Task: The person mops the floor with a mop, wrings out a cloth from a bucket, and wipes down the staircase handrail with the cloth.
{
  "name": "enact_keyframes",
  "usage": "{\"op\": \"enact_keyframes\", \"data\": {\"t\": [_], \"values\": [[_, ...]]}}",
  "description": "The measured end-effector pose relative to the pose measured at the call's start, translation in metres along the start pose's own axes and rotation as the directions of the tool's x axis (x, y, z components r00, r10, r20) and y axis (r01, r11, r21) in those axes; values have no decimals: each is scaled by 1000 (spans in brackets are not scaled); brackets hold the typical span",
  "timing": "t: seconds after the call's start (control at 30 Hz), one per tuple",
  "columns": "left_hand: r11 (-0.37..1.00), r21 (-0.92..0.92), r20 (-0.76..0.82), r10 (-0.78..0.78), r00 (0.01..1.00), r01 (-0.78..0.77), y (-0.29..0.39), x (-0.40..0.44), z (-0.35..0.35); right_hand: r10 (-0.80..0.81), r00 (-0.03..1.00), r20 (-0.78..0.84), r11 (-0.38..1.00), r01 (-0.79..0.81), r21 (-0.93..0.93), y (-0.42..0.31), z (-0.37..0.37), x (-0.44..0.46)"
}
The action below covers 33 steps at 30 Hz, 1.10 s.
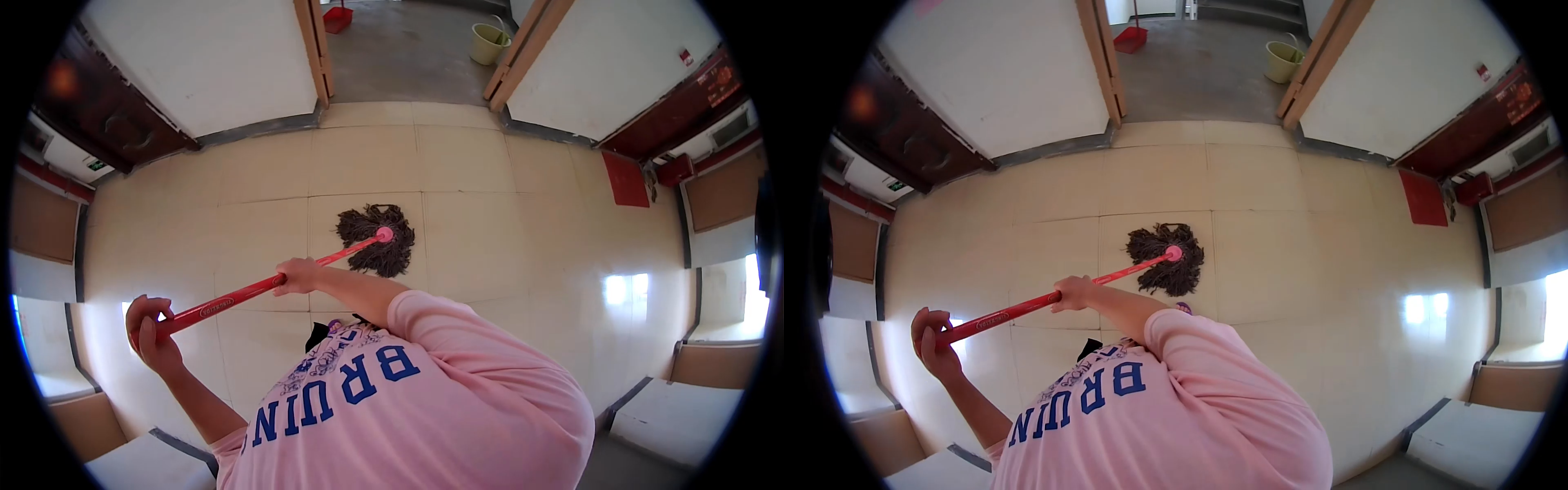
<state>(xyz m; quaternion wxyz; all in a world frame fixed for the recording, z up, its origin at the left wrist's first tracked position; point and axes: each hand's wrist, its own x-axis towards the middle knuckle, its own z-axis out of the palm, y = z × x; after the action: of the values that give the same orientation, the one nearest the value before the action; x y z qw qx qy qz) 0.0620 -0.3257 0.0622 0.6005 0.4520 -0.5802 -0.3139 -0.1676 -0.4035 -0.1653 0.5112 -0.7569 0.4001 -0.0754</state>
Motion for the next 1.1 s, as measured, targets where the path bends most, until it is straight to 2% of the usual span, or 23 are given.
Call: {"op": "enact_keyframes", "data": {"t": [0.27, 0.37, 0.5, 0.63, 0.7, 0.73, 0.77, 0.87, 0.93, 0.97, 1.1], "values": [[973, -161, 144, -139, 980, 162, -50, 12, 95, 247, 962, -113, 969, -242, 56, 87, -41, -59], [959, -170, 226, -184, 956, 225, -70, 3, 134, 305, 924, -232, 951, -308, 25, 119, -52, -97], [917, -181, 364, -274, 890, 356, -88, -17, 193, 428, 850, -306, 900, -431, 60, 179, -58, -145], [789, -229, 581, -359, 730, 570, -98, -46, 245, 517, 747, -418, 844, -526, 105, 231, -53, -202], [722, -157, 675, -420, 607, 674, -98, -59, 269, 596, 644, -479, 760, -646, 77, 256, -44, -229], [685, -117, 714, -446, 540, 719, -98, -64, 278, 651, 612, -449, 714, -694, 89, 256, -46, -243], [669, -73, 736, -464, 492, 740, -97, -68, 286, 702, 577, -418, 666, -739, 98, 256, -48, -255], [636, 58, 795, -496, 349, 770, -97, -74, 295, 656, 466, -594, 614, -787, 60, 274, -24, -277], [637, 134, 833, -487, 262, 759, -99, -73, 292, 722, 444, -530, 577, -810, 107, 274, -22, -279], [591, 186, 819, -534, 208, 785, -97, -70, 289, 752, 434, -496, 558, -820, 127, 274, -22, -276], [647, 226, 807, -543, 232, 728, -112, -60, 276, 810, 384, -442, 466, -880, 90, 264, -24, -245]]}}
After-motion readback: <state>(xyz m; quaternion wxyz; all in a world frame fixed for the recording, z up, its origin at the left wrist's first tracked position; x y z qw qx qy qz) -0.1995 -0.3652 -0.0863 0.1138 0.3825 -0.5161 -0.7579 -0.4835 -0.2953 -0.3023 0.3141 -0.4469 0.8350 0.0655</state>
